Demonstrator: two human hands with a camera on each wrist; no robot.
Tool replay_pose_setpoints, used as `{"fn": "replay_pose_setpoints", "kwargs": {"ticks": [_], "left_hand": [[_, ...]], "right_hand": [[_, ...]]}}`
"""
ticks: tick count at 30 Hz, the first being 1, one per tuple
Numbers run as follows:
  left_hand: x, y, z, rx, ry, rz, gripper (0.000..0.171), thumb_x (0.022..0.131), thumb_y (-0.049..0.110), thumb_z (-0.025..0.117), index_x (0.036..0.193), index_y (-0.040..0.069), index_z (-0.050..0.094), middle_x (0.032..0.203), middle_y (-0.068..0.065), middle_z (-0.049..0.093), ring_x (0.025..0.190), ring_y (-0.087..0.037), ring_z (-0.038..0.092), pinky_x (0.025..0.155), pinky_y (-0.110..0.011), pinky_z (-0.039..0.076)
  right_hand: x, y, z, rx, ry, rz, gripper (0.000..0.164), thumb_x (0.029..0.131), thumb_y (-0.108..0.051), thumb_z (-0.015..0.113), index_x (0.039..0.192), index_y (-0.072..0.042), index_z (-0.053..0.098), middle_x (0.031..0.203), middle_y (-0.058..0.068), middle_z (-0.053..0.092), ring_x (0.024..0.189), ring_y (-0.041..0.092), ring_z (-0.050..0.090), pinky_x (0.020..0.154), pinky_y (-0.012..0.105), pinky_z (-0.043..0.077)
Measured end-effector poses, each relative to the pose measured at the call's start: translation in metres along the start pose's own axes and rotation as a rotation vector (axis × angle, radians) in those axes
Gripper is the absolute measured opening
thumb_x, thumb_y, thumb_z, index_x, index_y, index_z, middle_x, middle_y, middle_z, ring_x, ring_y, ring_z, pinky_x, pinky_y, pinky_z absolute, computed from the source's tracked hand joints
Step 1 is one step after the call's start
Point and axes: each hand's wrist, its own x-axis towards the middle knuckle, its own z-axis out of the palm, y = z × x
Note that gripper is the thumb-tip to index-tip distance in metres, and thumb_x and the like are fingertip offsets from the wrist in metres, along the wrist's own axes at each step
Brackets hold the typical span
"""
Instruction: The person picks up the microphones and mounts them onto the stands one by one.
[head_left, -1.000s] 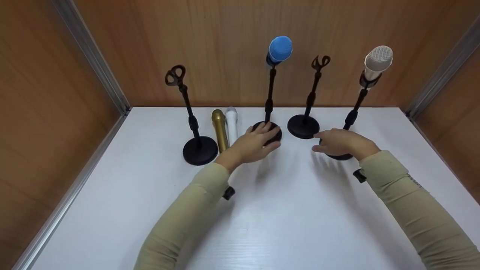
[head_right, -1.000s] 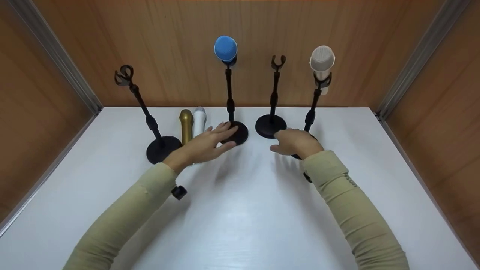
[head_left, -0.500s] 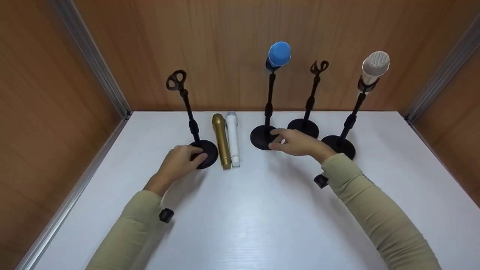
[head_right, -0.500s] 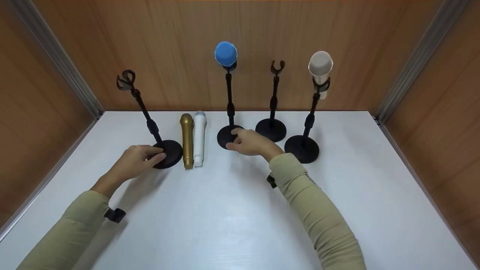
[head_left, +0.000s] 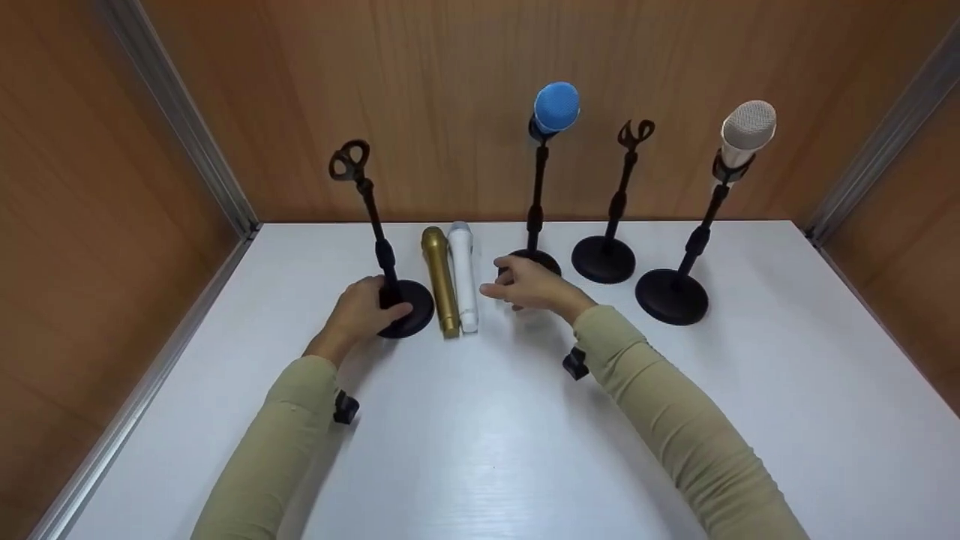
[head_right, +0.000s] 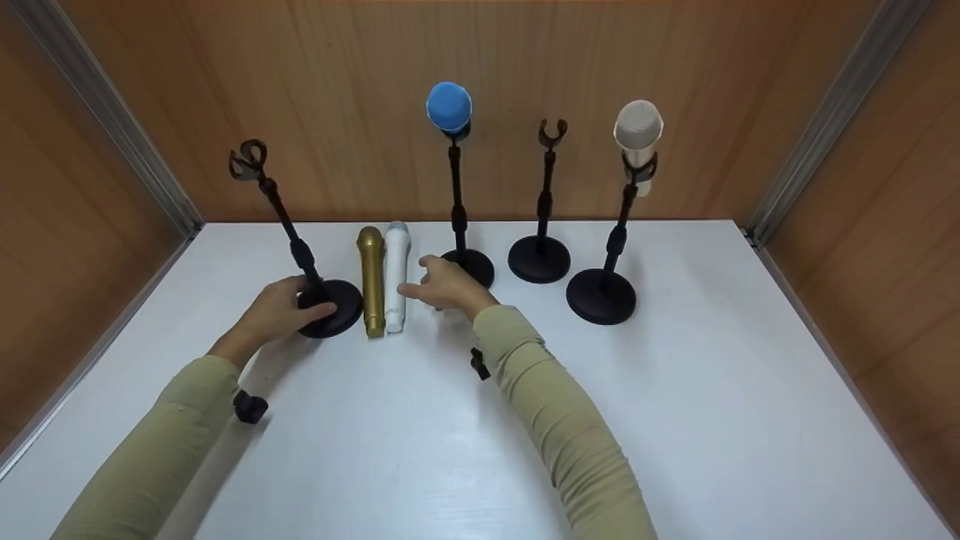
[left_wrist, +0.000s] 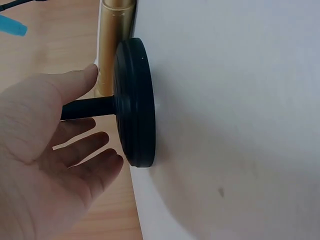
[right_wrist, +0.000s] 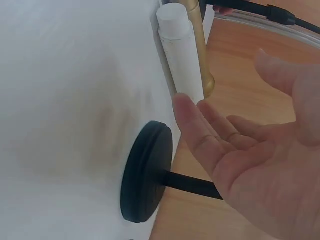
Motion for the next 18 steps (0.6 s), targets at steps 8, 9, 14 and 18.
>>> {"fn": "replay_pose_setpoints", "kwargs": {"ticks": [8, 9, 14, 18], "left_hand": [[0.001, 0.0, 0.006, -0.016, -0.03, -0.123, 0.05, 0.093, 0.033, 0.075, 0.126, -0.002, 0.063, 0.124, -0.022, 0.065, 0.116, -0.035, 0.06, 0.099, -0.048, 0.049], [0.0, -0.001, 0.006, -0.017, -0.036, -0.128, 0.05, 0.093, 0.033, 0.075, 0.127, -0.002, 0.062, 0.124, -0.022, 0.065, 0.117, -0.036, 0.059, 0.099, -0.048, 0.049], [-0.001, -0.001, 0.005, 0.005, -0.035, -0.109, 0.053, 0.095, 0.035, 0.072, 0.129, -0.004, 0.061, 0.127, -0.023, 0.063, 0.12, -0.037, 0.058, 0.102, -0.049, 0.047], [0.002, 0.0, 0.005, 0.014, -0.036, -0.094, 0.052, 0.094, 0.035, 0.073, 0.129, -0.002, 0.062, 0.127, -0.023, 0.063, 0.122, -0.037, 0.057, 0.104, -0.05, 0.045]], "right_hand": [[0.021, -0.001, 0.025, 0.084, 0.046, 0.101, 0.075, 0.097, -0.036, 0.07, 0.155, -0.002, 0.035, 0.141, 0.021, 0.056, 0.113, 0.032, 0.065, 0.092, 0.036, 0.055], [0.023, -0.002, 0.028, 0.082, 0.052, 0.11, 0.075, 0.097, -0.035, 0.07, 0.155, -0.002, 0.036, 0.141, 0.021, 0.055, 0.113, 0.031, 0.066, 0.092, 0.036, 0.055], [0.032, -0.007, 0.036, 0.038, 0.083, 0.122, 0.075, 0.096, -0.038, 0.07, 0.154, -0.003, 0.038, 0.144, 0.021, 0.053, 0.121, 0.03, 0.06, 0.099, 0.038, 0.051], [0.04, -0.01, 0.037, 0.037, 0.124, 0.124, 0.078, 0.096, -0.041, 0.07, 0.155, -0.004, 0.037, 0.148, 0.02, 0.049, 0.134, 0.031, 0.05, 0.109, 0.043, 0.042]]}}
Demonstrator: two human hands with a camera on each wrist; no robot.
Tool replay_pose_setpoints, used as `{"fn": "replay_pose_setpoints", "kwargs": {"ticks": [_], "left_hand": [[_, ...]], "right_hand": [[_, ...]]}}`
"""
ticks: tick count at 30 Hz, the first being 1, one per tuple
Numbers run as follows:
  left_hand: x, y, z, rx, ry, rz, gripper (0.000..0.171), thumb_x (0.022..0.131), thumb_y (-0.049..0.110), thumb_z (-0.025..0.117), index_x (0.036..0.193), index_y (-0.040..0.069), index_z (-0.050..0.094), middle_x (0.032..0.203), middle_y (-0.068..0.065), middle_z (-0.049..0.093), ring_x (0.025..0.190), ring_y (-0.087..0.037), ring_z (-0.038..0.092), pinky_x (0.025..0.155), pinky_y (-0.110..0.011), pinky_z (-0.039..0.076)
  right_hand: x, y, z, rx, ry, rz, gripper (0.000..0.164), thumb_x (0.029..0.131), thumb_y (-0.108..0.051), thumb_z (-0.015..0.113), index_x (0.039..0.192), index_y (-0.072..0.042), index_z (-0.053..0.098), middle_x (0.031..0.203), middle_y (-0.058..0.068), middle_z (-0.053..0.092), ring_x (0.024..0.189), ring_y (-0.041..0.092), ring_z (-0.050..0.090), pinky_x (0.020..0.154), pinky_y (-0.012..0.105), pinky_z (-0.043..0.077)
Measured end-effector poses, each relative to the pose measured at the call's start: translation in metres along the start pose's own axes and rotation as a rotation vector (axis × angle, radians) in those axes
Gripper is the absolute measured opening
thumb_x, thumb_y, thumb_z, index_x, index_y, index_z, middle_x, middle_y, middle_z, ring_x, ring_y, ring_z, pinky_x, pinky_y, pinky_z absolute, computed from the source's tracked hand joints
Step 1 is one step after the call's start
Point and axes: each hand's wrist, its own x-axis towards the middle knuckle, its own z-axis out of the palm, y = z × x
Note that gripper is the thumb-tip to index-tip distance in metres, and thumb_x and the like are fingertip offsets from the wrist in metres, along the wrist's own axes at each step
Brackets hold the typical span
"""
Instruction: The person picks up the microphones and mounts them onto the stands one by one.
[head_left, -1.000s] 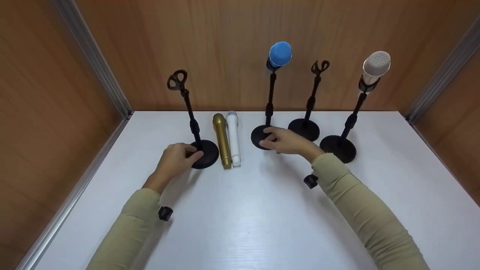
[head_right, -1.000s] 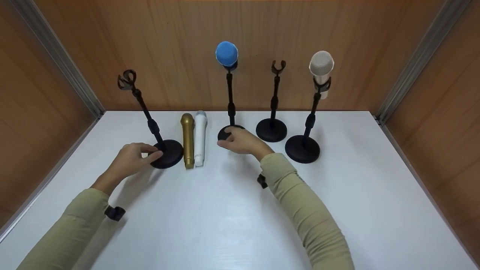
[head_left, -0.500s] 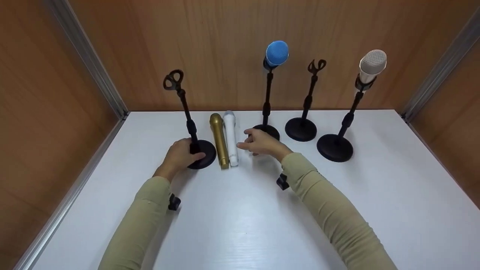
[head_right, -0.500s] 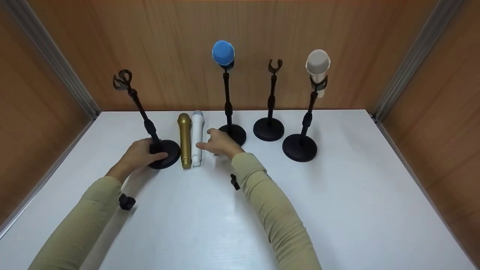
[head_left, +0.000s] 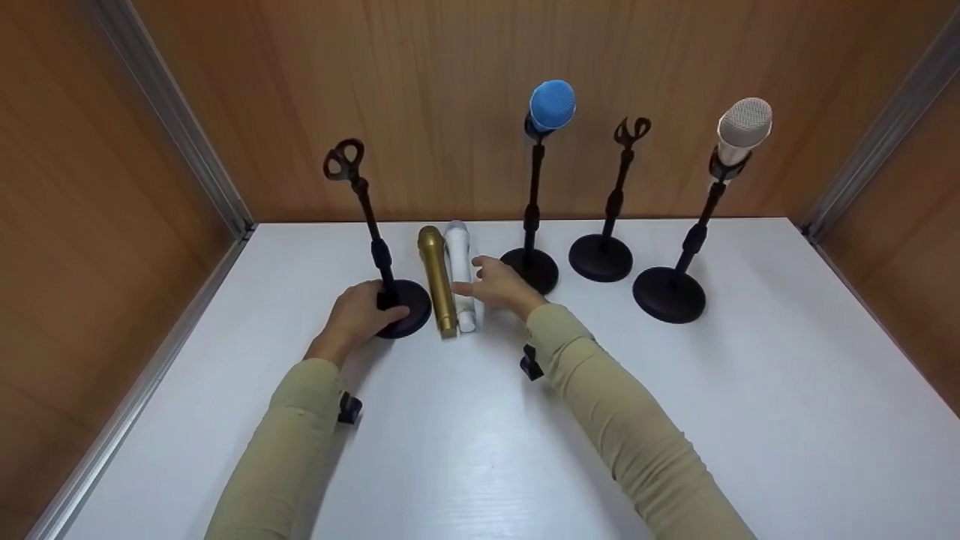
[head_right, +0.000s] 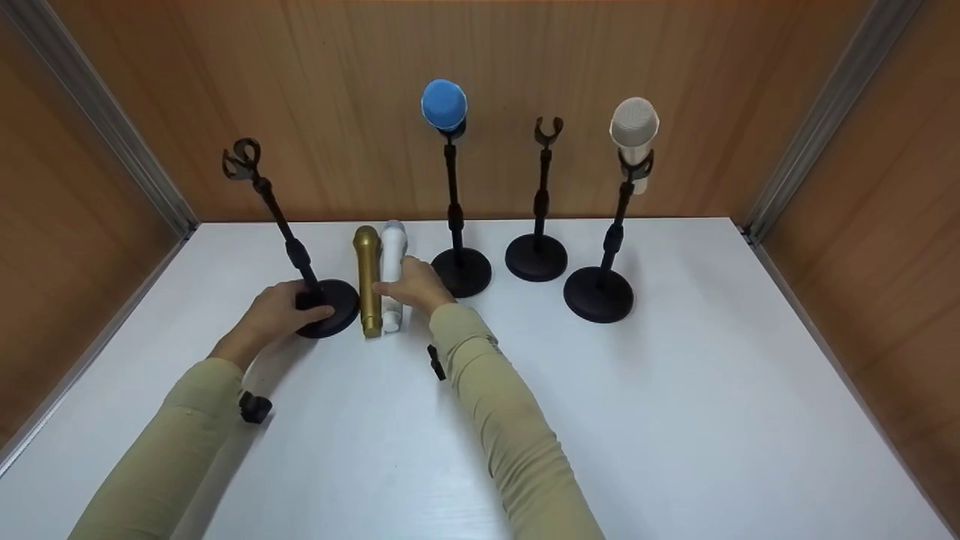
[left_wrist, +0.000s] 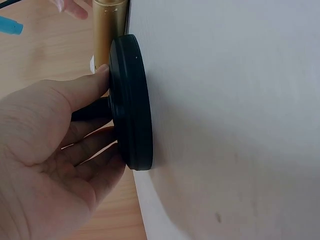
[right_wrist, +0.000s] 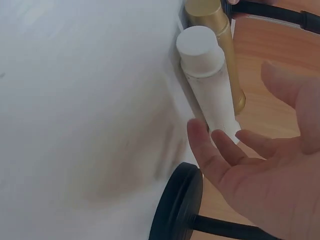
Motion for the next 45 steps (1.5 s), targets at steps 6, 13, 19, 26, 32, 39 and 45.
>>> {"fn": "replay_pose_setpoints", "kwargs": {"ticks": [6, 13, 19, 26, 32, 39, 45], "left_hand": [[-0.002, 0.001, -0.003, -0.017, -0.002, -0.002, 0.05, 0.094, 0.032, 0.073, 0.129, -0.002, 0.061, 0.126, -0.022, 0.064, 0.121, -0.037, 0.057, 0.103, -0.05, 0.045], [-0.003, 0.0, -0.001, -0.011, 0.008, 0.017, 0.05, 0.096, 0.031, 0.072, 0.13, -0.003, 0.06, 0.127, -0.024, 0.063, 0.122, -0.039, 0.057, 0.105, -0.051, 0.044], [0.0, 0.001, 0.003, -0.004, -0.002, 0.017, 0.052, 0.095, 0.033, 0.072, 0.132, -0.002, 0.059, 0.129, -0.023, 0.063, 0.124, -0.038, 0.056, 0.106, -0.051, 0.043], [0.0, 0.001, 0.0, 0.005, 0.006, 0.015, 0.053, 0.095, 0.032, 0.072, 0.132, -0.003, 0.058, 0.129, -0.024, 0.062, 0.124, -0.04, 0.055, 0.107, -0.053, 0.041], [-0.001, 0.001, -0.001, 0.028, -0.002, 0.034, 0.054, 0.095, 0.033, 0.072, 0.131, -0.005, 0.058, 0.129, -0.025, 0.062, 0.123, -0.041, 0.055, 0.105, -0.054, 0.042], [-0.001, 0.004, -0.002, 0.019, -0.004, 0.028, 0.05, 0.095, 0.032, 0.072, 0.129, -0.003, 0.06, 0.127, -0.024, 0.063, 0.122, -0.04, 0.056, 0.105, -0.054, 0.043], [-0.002, 0.004, -0.002, 0.016, -0.016, 0.004, 0.052, 0.095, 0.033, 0.071, 0.131, -0.003, 0.058, 0.129, -0.024, 0.062, 0.123, -0.04, 0.055, 0.105, -0.054, 0.043]], "right_hand": [[0.009, -0.005, 0.008, 0.082, 0.051, 0.021, 0.08, 0.097, -0.041, 0.069, 0.157, -0.005, 0.031, 0.156, 0.019, 0.041, 0.142, 0.031, 0.04, 0.115, 0.044, 0.035], [0.02, -0.002, 0.018, 0.104, 0.118, -0.005, 0.078, 0.099, -0.034, 0.066, 0.157, 0.0, 0.027, 0.159, 0.02, 0.036, 0.145, 0.03, 0.036, 0.118, 0.041, 0.031], [0.022, 0.003, 0.021, 0.09, 0.14, -0.017, 0.075, 0.095, -0.032, 0.073, 0.153, 0.0, 0.037, 0.149, 0.018, 0.049, 0.134, 0.027, 0.049, 0.113, 0.039, 0.039], [0.026, 0.004, 0.025, 0.041, 0.163, -0.028, 0.078, 0.092, -0.029, 0.077, 0.151, 0.002, 0.038, 0.146, 0.02, 0.052, 0.132, 0.028, 0.051, 0.112, 0.038, 0.039], [0.027, 0.005, 0.025, 0.039, 0.164, -0.011, 0.079, 0.091, -0.022, 0.077, 0.153, 0.002, 0.035, 0.148, 0.02, 0.05, 0.134, 0.028, 0.049, 0.113, 0.038, 0.038], [0.026, 0.005, 0.026, 0.068, 0.168, 0.009, 0.072, 0.091, -0.019, 0.076, 0.15, 0.001, 0.041, 0.14, 0.016, 0.056, 0.125, 0.025, 0.054, 0.108, 0.037, 0.043], [0.025, 0.006, 0.026, 0.058, 0.163, -0.005, 0.062, 0.091, -0.019, 0.076, 0.143, 0.001, 0.049, 0.132, 0.016, 0.061, 0.117, 0.024, 0.058, 0.103, 0.036, 0.046]]}}
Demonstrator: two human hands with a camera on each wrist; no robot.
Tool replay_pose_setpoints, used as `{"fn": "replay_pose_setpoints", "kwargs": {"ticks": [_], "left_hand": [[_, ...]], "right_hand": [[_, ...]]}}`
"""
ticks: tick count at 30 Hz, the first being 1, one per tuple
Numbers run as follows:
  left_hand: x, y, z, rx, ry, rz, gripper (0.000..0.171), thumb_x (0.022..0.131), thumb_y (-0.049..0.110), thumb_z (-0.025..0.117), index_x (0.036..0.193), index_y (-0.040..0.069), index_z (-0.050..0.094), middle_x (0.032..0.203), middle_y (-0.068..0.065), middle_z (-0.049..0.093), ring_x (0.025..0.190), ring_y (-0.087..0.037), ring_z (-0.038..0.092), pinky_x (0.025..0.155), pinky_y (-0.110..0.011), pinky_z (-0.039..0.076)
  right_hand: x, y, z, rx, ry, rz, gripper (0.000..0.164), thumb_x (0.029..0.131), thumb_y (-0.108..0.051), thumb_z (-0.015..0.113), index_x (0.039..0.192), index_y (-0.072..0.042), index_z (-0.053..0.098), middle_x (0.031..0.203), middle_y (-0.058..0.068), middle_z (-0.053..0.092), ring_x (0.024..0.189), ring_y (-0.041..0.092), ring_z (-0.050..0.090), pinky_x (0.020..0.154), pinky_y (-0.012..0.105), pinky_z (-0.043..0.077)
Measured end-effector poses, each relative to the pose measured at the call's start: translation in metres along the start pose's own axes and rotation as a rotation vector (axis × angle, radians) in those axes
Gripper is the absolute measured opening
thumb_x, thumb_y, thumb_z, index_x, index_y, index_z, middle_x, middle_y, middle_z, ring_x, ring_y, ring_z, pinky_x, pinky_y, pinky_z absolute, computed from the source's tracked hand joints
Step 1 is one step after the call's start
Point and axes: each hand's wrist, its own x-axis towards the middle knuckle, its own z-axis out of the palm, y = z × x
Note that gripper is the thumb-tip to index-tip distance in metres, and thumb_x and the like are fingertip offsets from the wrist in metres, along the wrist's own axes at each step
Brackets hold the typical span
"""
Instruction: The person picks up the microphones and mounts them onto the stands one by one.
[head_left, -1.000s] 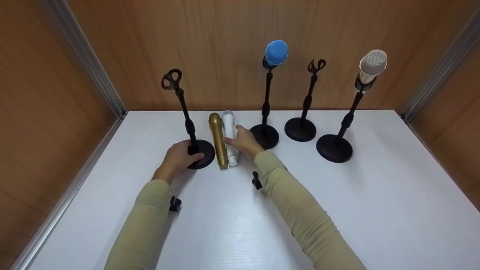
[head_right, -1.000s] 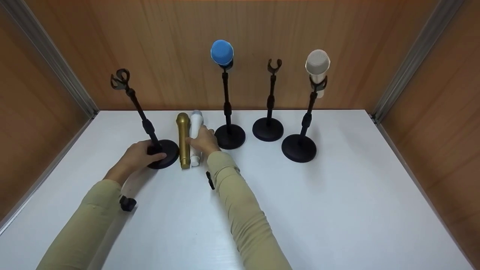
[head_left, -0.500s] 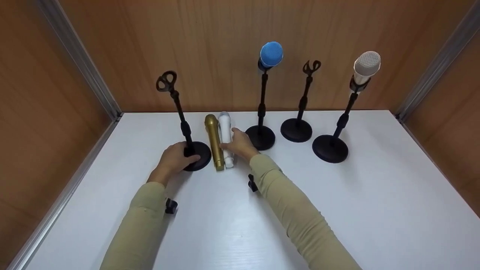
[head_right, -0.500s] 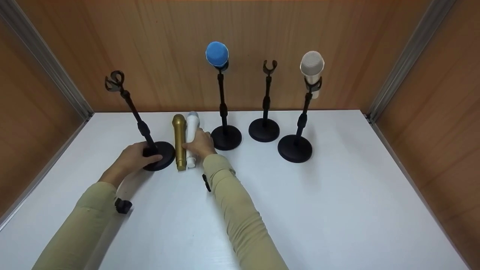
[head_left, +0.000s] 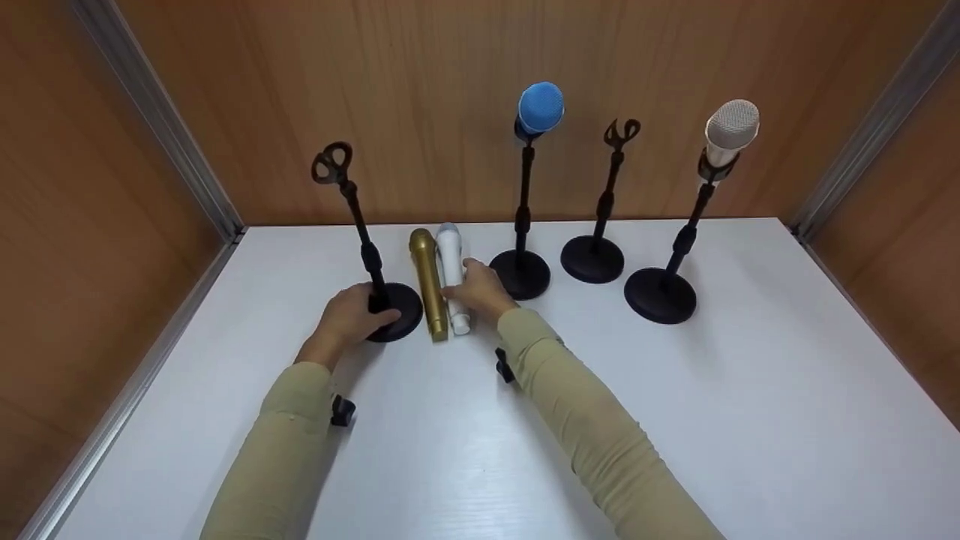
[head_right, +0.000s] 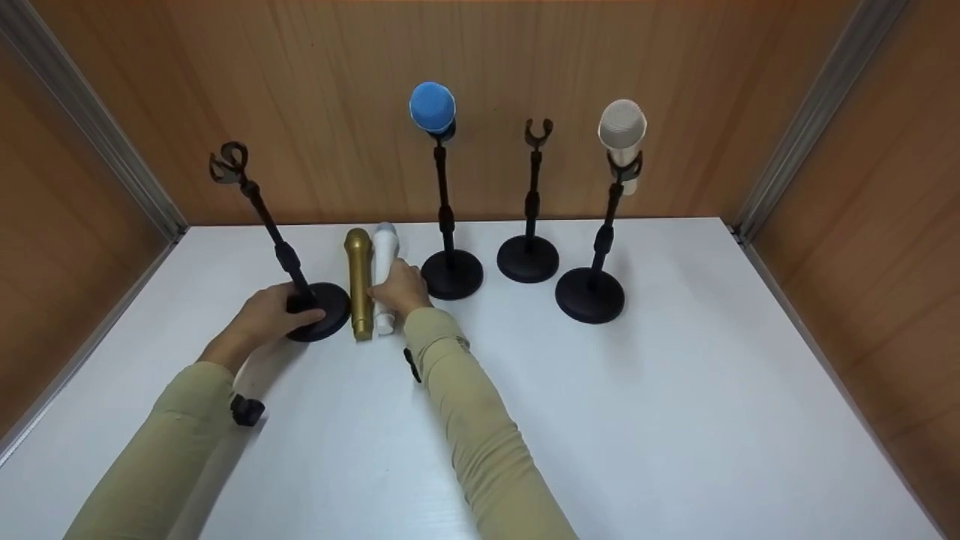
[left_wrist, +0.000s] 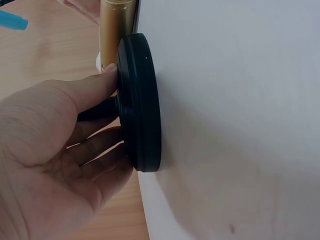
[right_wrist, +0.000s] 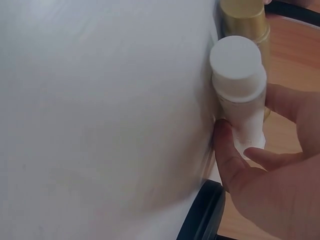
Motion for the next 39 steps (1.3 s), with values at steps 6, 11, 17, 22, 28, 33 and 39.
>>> {"fn": "replay_pose_setpoints", "kwargs": {"ticks": [6, 11, 17, 22, 28, 33, 39], "left_hand": [[-0.002, -0.003, 0.0, 0.017, 0.01, 0.025, 0.049, 0.094, 0.031, 0.073, 0.126, -0.004, 0.061, 0.123, -0.024, 0.064, 0.119, -0.04, 0.057, 0.103, -0.054, 0.044], [-0.002, -0.004, 0.003, 0.011, 0.003, 0.027, 0.049, 0.094, 0.032, 0.074, 0.126, -0.003, 0.061, 0.123, -0.023, 0.065, 0.119, -0.039, 0.058, 0.103, -0.053, 0.043], [0.001, -0.002, 0.004, 0.011, -0.005, 0.006, 0.052, 0.094, 0.033, 0.073, 0.129, -0.002, 0.06, 0.126, -0.023, 0.064, 0.121, -0.039, 0.057, 0.104, -0.053, 0.043], [-0.001, 0.001, 0.0, 0.035, 0.002, 0.012, 0.051, 0.094, 0.032, 0.073, 0.127, -0.004, 0.06, 0.124, -0.024, 0.064, 0.12, -0.04, 0.057, 0.103, -0.053, 0.044], [0.0, 0.0, -0.001, 0.04, 0.001, 0.008, 0.051, 0.094, 0.033, 0.073, 0.128, -0.004, 0.06, 0.125, -0.025, 0.063, 0.121, -0.04, 0.056, 0.104, -0.054, 0.044], [0.001, -0.001, -0.001, 0.029, 0.001, 0.003, 0.052, 0.094, 0.033, 0.073, 0.128, -0.003, 0.06, 0.126, -0.024, 0.063, 0.122, -0.04, 0.056, 0.105, -0.053, 0.043], [0.002, -0.001, -0.001, 0.018, -0.003, 0.004, 0.051, 0.094, 0.033, 0.073, 0.128, -0.003, 0.06, 0.126, -0.023, 0.063, 0.122, -0.039, 0.056, 0.105, -0.053, 0.043]], "right_hand": [[-0.002, 0.002, -0.001, 0.038, -0.026, 0.002, 0.068, 0.089, -0.016, 0.075, 0.147, 0.004, 0.045, 0.139, 0.02, 0.058, 0.119, 0.026, 0.058, 0.103, 0.036, 0.047], [-0.002, 0.007, -0.005, 0.127, -0.028, 0.044, 0.078, 0.088, -0.014, 0.071, 0.154, 0.005, 0.033, 0.149, 0.022, 0.048, 0.126, 0.028, 0.053, 0.106, 0.036, 0.045], [0.001, 0.012, -0.011, 0.416, -0.088, 0.155, 0.088, 0.087, -0.011, 0.07, 0.159, 0.002, 0.02, 0.154, 0.023, 0.039, 0.125, 0.028, 0.053, 0.101, 0.035, 0.049], [-0.001, 0.011, -0.016, 0.687, -0.155, 0.241, 0.093, 0.089, -0.01, 0.072, 0.161, -0.002, 0.014, 0.158, 0.02, 0.034, 0.13, 0.028, 0.051, 0.105, 0.035, 0.046], [0.005, 0.014, -0.018, 0.761, -0.172, 0.251, 0.091, 0.087, -0.009, 0.075, 0.159, 0.0, 0.021, 0.151, 0.019, 0.043, 0.123, 0.029, 0.057, 0.102, 0.034, 0.048], [0.002, 0.01, -0.024, 0.764, -0.214, 0.234, 0.085, 0.087, -0.012, 0.076, 0.156, 0.0, 0.029, 0.137, 0.017, 0.058, 0.117, 0.028, 0.062, 0.097, 0.034, 0.052], [-0.012, -0.003, -0.04, 0.83, -0.268, 0.18, 0.081, 0.091, -0.011, 0.073, 0.157, -0.002, 0.027, 0.137, 0.017, 0.058, 0.114, 0.028, 0.064, 0.094, 0.036, 0.055]]}}
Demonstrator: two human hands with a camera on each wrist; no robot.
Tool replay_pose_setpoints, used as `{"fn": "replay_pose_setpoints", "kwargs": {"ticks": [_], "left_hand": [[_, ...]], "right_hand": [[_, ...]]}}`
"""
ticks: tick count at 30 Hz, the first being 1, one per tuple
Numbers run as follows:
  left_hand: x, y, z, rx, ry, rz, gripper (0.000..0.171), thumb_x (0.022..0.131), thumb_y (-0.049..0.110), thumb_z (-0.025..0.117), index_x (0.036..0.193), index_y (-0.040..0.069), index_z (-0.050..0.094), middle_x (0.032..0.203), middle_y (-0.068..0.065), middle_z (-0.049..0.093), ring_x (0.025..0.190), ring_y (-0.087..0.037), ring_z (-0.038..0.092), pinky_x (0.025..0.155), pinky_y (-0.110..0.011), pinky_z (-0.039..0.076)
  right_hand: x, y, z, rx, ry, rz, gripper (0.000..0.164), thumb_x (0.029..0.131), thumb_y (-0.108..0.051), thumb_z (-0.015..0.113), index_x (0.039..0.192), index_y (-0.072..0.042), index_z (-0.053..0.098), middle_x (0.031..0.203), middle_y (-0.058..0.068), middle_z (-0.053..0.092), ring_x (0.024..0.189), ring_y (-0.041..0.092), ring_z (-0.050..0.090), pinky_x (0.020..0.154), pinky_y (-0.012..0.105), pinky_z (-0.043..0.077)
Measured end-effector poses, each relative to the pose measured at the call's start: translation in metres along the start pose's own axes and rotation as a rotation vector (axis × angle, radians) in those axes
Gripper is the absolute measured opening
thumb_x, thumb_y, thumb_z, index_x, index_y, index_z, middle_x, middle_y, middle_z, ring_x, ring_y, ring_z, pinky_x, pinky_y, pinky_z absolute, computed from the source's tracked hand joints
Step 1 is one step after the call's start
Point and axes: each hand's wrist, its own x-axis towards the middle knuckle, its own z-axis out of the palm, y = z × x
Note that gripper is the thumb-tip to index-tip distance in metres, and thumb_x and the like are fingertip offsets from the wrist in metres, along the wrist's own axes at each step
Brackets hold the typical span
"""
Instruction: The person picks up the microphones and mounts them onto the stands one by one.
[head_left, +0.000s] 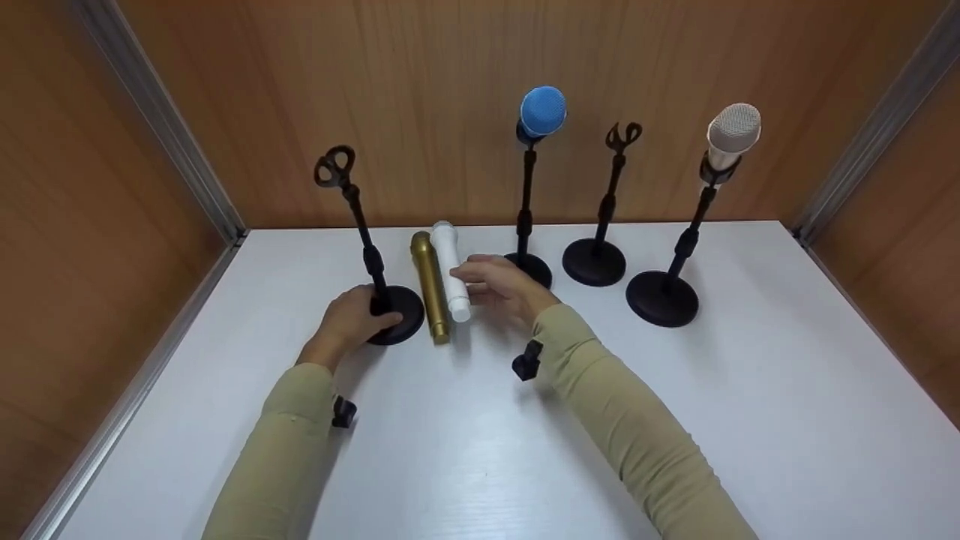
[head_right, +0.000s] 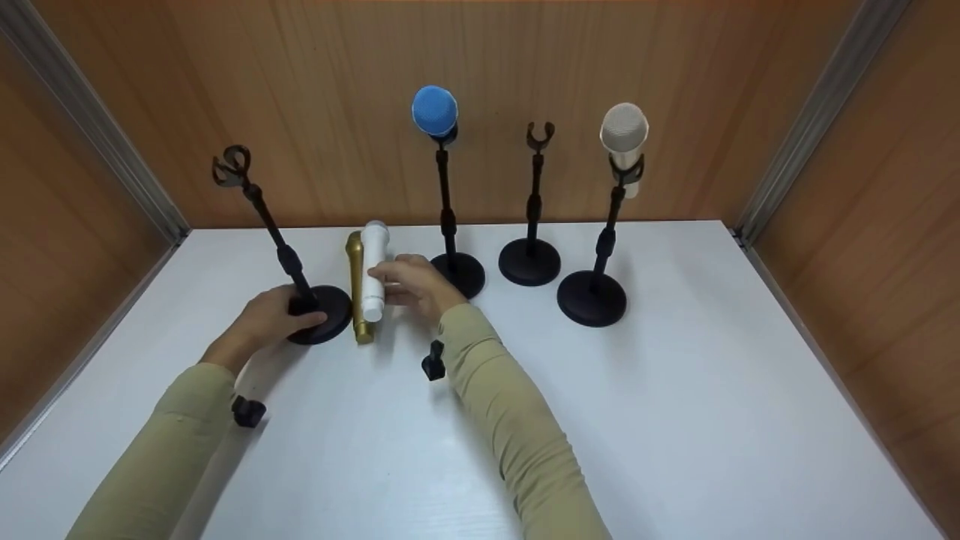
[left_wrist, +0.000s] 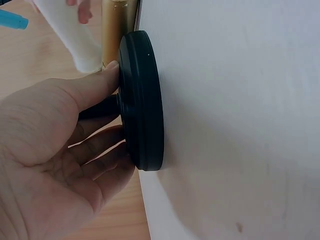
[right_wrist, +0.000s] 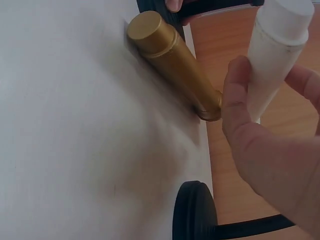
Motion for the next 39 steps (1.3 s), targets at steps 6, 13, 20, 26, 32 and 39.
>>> {"fn": "replay_pose_setpoints", "kwargs": {"ticks": [6, 13, 20, 26, 32, 39], "left_hand": [[-0.001, 0.001, -0.001, 0.01, 0.003, 0.011, 0.052, 0.094, 0.033, 0.073, 0.129, -0.004, 0.06, 0.127, -0.024, 0.062, 0.123, -0.041, 0.055, 0.105, -0.053, 0.042], [-0.003, 0.002, -0.001, 0.012, 0.007, 0.023, 0.055, 0.096, 0.032, 0.071, 0.133, -0.005, 0.057, 0.131, -0.027, 0.06, 0.127, -0.043, 0.053, 0.108, -0.055, 0.04], [-0.002, 0.002, 0.0, 0.015, 0.014, 0.039, 0.056, 0.096, 0.033, 0.071, 0.133, -0.006, 0.057, 0.13, -0.027, 0.06, 0.125, -0.044, 0.054, 0.106, -0.056, 0.041], [-0.001, 0.003, 0.0, 0.012, 0.011, 0.028, 0.055, 0.095, 0.033, 0.072, 0.133, -0.005, 0.058, 0.131, -0.026, 0.06, 0.126, -0.043, 0.054, 0.107, -0.054, 0.04], [0.0, 0.002, 0.0, 0.018, 0.004, 0.032, 0.056, 0.095, 0.033, 0.071, 0.134, -0.005, 0.057, 0.131, -0.027, 0.06, 0.127, -0.043, 0.053, 0.108, -0.055, 0.039], [-0.001, 0.0, 0.0, 0.002, -0.001, 0.023, 0.053, 0.095, 0.033, 0.073, 0.13, -0.004, 0.059, 0.128, -0.025, 0.062, 0.124, -0.041, 0.055, 0.106, -0.054, 0.042]], "right_hand": [[-0.014, -0.014, -0.005, 0.072, -0.081, -0.018, 0.088, 0.09, -0.004, 0.073, 0.162, -0.011, 0.021, 0.143, 0.017, 0.05, 0.111, 0.03, 0.064, 0.096, 0.039, 0.054], [-0.03, -0.029, -0.014, 0.03, -0.198, -0.057, 0.1, 0.084, 0.01, 0.07, 0.162, -0.021, 0.016, 0.143, 0.02, 0.044, 0.118, 0.032, 0.056, 0.099, 0.047, 0.05], [-0.044, -0.035, -0.033, -0.12, -0.188, -0.102, 0.112, 0.083, 0.008, 0.074, 0.161, -0.029, 0.003, 0.141, 0.023, 0.045, 0.125, 0.036, 0.053, 0.1, 0.05, 0.05], [-0.054, -0.033, -0.052, -0.4, -0.093, -0.206, 0.093, 0.092, -0.024, 0.077, 0.161, -0.022, 0.015, 0.142, 0.017, 0.05, 0.124, 0.031, 0.057, 0.096, 0.046, 0.054], [-0.068, -0.035, -0.069, -0.55, 0.009, -0.259, 0.091, 0.093, -0.031, 0.076, 0.162, -0.02, 0.017, 0.156, 0.013, 0.038, 0.135, 0.031, 0.048, 0.098, 0.045, 0.053], [-0.084, -0.049, -0.086, -0.606, -0.001, -0.347, 0.088, 0.091, -0.031, 0.079, 0.16, -0.02, 0.026, 0.146, 0.01, 0.045, 0.127, 0.031, 0.054, 0.099, 0.045, 0.052]]}}
